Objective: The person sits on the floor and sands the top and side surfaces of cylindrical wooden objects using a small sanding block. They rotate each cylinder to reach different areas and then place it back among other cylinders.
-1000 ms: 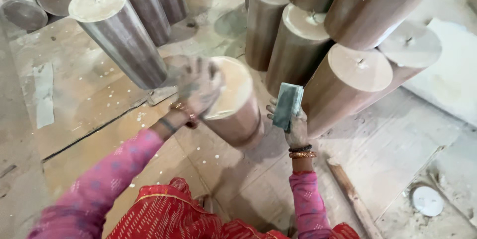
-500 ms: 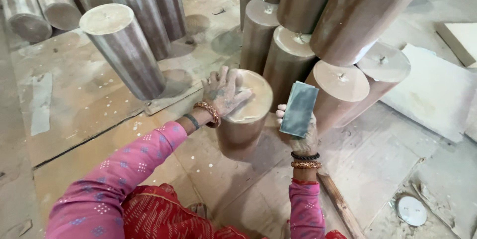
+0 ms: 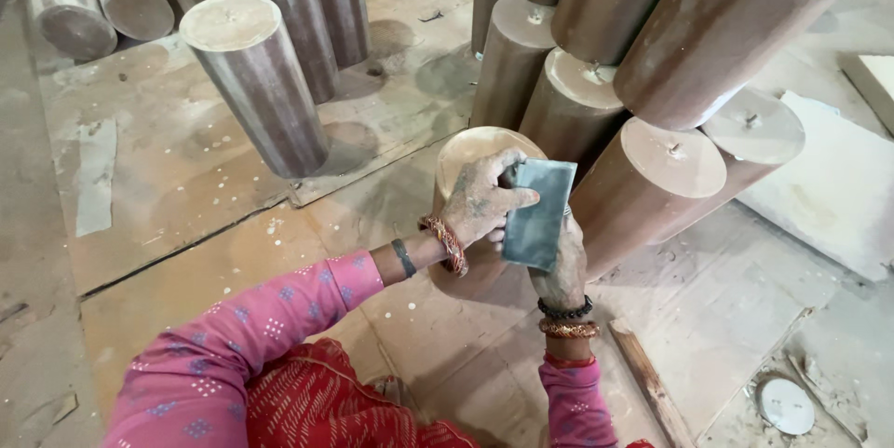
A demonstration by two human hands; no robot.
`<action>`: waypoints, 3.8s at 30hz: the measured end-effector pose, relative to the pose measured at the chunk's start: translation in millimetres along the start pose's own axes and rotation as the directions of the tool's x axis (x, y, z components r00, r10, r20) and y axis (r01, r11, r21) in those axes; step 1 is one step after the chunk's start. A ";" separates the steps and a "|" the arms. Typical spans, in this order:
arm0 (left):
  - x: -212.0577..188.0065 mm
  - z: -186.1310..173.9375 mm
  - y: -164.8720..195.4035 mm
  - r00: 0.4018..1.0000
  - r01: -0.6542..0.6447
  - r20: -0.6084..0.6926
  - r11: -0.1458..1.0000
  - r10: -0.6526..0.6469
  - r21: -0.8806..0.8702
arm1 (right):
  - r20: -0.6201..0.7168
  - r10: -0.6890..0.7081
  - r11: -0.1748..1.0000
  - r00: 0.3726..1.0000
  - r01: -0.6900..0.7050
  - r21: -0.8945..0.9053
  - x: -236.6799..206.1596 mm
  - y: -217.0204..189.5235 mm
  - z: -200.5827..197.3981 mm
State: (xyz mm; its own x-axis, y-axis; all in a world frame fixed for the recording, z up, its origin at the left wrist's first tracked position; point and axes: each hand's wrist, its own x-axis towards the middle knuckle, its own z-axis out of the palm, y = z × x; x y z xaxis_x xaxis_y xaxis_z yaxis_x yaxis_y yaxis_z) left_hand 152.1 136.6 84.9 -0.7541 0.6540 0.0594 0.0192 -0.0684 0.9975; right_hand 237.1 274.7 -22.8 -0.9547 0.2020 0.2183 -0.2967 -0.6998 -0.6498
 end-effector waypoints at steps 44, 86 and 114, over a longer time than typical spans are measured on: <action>48.2 -87.0 -21.7 0.884 -0.467 0.434 0.314 0.174 0.826 | -0.178 -0.228 0.329 0.957 -0.096 -0.940 -23.1 105.5 -91.6; -105.3 -182.1 -52.0 0.839 -0.010 -0.254 0.481 0.481 0.877 | -0.190 -0.238 0.406 0.953 -0.080 -0.910 69.8 183.2 -74.8; -146.7 -210.1 -73.1 0.859 -0.027 -0.268 0.560 0.437 0.828 | 0.192 -0.159 0.385 0.968 0.240 -0.891 51.2 184.8 -9.6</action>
State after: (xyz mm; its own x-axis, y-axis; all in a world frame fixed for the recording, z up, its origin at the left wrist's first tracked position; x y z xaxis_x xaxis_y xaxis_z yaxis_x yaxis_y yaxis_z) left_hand 123.4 -112.6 -5.0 -0.8148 0.3299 0.4767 0.5747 0.5677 0.5894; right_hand 133.2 162.3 -138.7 -0.8732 0.1754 0.4547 -0.3627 0.3894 -0.8467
